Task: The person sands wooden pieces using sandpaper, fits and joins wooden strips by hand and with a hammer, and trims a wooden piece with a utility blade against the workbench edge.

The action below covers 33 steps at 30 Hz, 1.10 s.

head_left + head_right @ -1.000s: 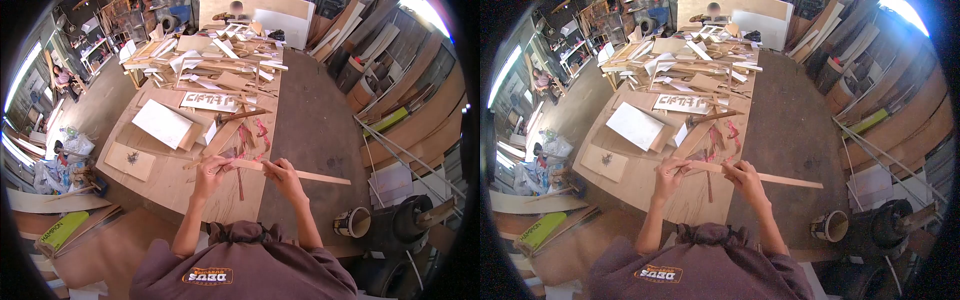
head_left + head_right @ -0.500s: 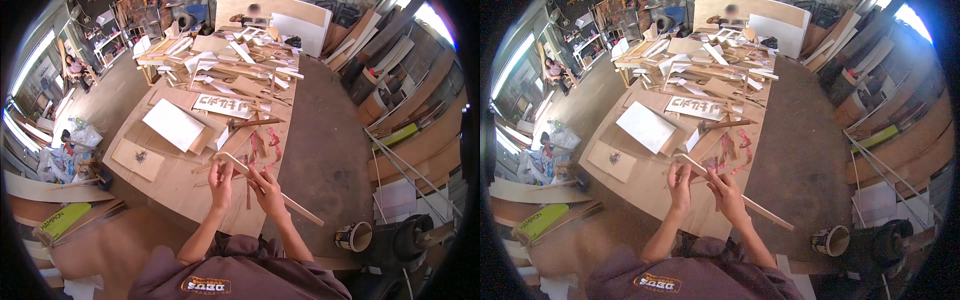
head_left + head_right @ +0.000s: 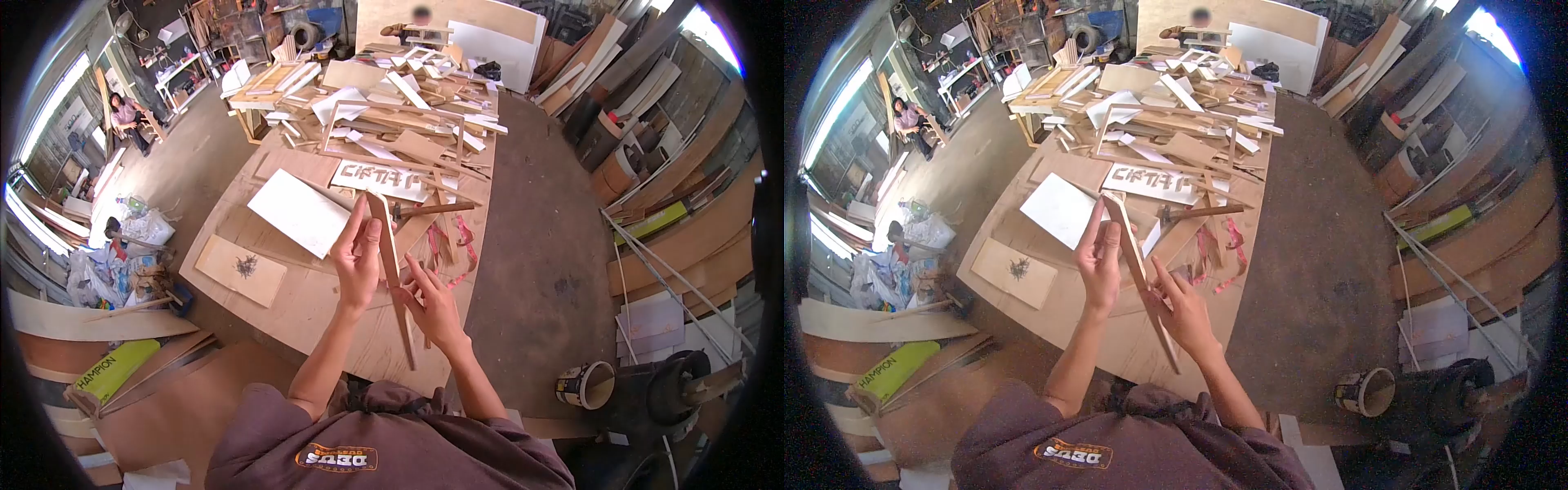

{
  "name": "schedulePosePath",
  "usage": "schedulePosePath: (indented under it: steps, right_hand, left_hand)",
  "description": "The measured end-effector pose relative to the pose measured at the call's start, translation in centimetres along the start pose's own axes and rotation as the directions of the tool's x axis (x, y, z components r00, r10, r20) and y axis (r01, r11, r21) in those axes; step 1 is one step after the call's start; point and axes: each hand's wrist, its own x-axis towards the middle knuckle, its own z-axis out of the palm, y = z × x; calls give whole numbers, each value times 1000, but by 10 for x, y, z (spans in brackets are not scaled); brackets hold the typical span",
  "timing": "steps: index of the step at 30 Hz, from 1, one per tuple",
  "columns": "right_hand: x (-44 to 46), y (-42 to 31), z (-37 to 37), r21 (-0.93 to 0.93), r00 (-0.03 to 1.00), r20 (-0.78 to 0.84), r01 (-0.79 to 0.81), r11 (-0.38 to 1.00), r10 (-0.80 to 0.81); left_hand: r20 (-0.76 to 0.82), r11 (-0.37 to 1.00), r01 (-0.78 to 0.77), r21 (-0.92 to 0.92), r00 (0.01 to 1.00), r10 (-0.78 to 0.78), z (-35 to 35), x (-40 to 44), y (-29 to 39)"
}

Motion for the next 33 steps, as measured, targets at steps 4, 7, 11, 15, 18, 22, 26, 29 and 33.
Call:
schedulePosePath:
  steps: [4,7,11,15,18,22,26,29,33]
  right_hand:
    - [16,-4,16,-64,993,-86,74,995,-79]
    - [25,-8,23,-33,988,-142,49,998,-53]
    - [24,7,34,-23,973,-232,-9,1000,3]
    - [5,46,49,2,925,-285,-261,965,251]
    - [-24,91,65,-43,880,-304,-397,917,366]
    - [-57,126,85,-46,807,-262,-559,828,529]
    - [-68,144,96,-102,783,-191,-616,781,592]
    - [-72,161,97,-113,777,-160,-627,771,609]
    - [-76,180,91,-145,777,-86,-629,763,624]
  left_hand:
    - [110,1000,20,18,994,-22,-12,19,12]
    - [215,994,-85,71,974,67,-17,27,2]
    - [371,962,-85,259,928,-18,-43,22,-38]
    - [418,942,4,335,895,-153,-66,3,-91]
    - [437,912,83,401,858,-271,-84,-20,-134]
    - [450,886,160,436,813,-369,-102,-47,-175]
    - [437,866,171,470,807,-397,-115,-75,-216]
    - [405,900,143,412,856,-321,-116,-92,-237]
    - [384,774,253,580,753,-534,-110,-97,-234]
